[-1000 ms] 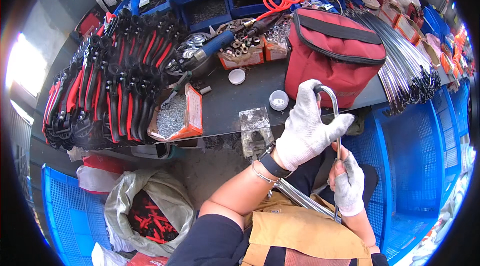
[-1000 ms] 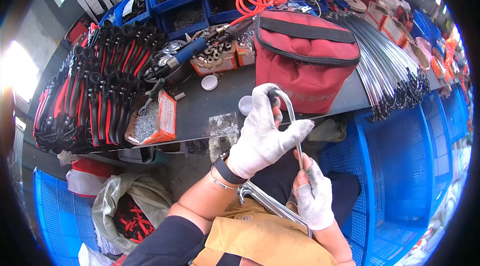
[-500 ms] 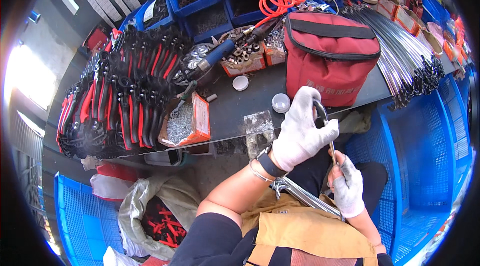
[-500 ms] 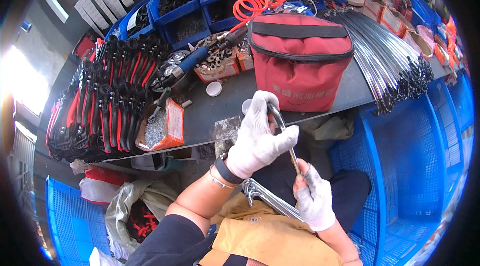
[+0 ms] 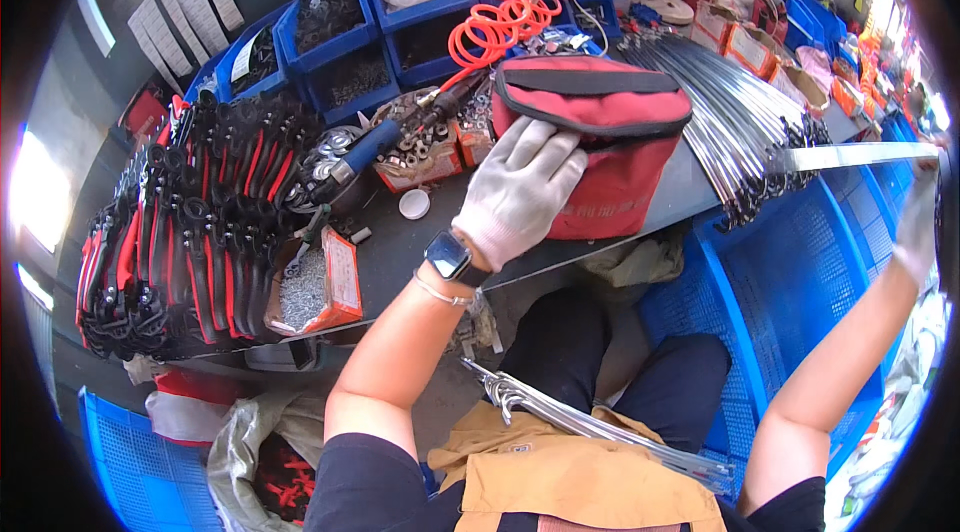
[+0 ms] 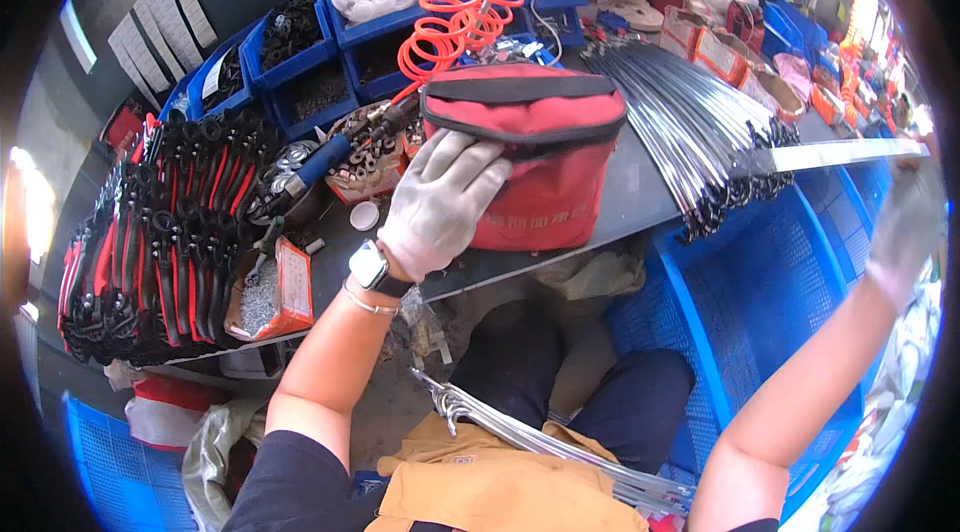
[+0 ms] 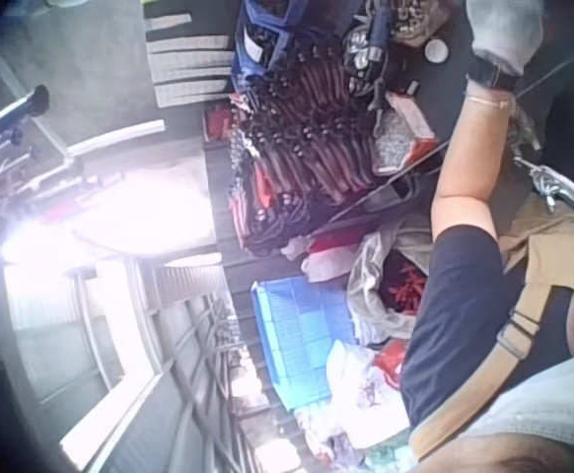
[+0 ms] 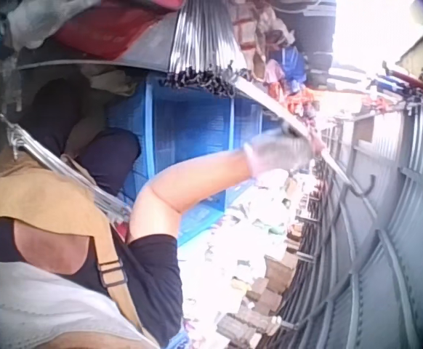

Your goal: The person attaches plastic end caps to curved metal rods by hand, working on an assembly bench.

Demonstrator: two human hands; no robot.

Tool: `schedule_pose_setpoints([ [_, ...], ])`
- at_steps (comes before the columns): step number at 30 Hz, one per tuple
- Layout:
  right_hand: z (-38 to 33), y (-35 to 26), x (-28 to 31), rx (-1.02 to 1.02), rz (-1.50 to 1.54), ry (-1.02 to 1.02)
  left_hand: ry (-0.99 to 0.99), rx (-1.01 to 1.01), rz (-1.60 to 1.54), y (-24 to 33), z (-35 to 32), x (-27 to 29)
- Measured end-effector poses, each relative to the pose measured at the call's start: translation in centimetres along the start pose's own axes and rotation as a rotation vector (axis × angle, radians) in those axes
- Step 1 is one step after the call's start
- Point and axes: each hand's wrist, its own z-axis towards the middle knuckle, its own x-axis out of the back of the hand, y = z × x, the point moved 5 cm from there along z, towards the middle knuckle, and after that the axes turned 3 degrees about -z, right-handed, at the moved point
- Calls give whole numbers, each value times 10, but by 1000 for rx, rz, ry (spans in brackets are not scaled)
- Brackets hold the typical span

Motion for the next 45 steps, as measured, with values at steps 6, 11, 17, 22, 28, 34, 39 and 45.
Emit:
schedule_pose_setpoints([
  [6,-66,-73,-225,-969,1382,-279,-69,113,-40,-46,50,-29],
  [11,-168,-148,-311,-1864,1759,-235,111,127,-17,-63,41,-89],
  [17,-175,-176,-191,-1428,1821,-581,-36,187,-56,-59,24,-90],
  [22,-304,-251,3,376,1301,-1322,34,127,-41,-46,34,-83],
  [28,-369,-253,60,413,1142,-1521,247,17,51,-48,48,-90],
  [34,-358,-255,71,458,1020,-1134,-85,190,-304,-11,51,-33],
  [39,-331,-239,63,-160,1024,-1642,418,573,-946,18,-32,45],
  [45,-247,-289,20,-410,1400,-1662,394,1231,-930,27,-138,48],
])
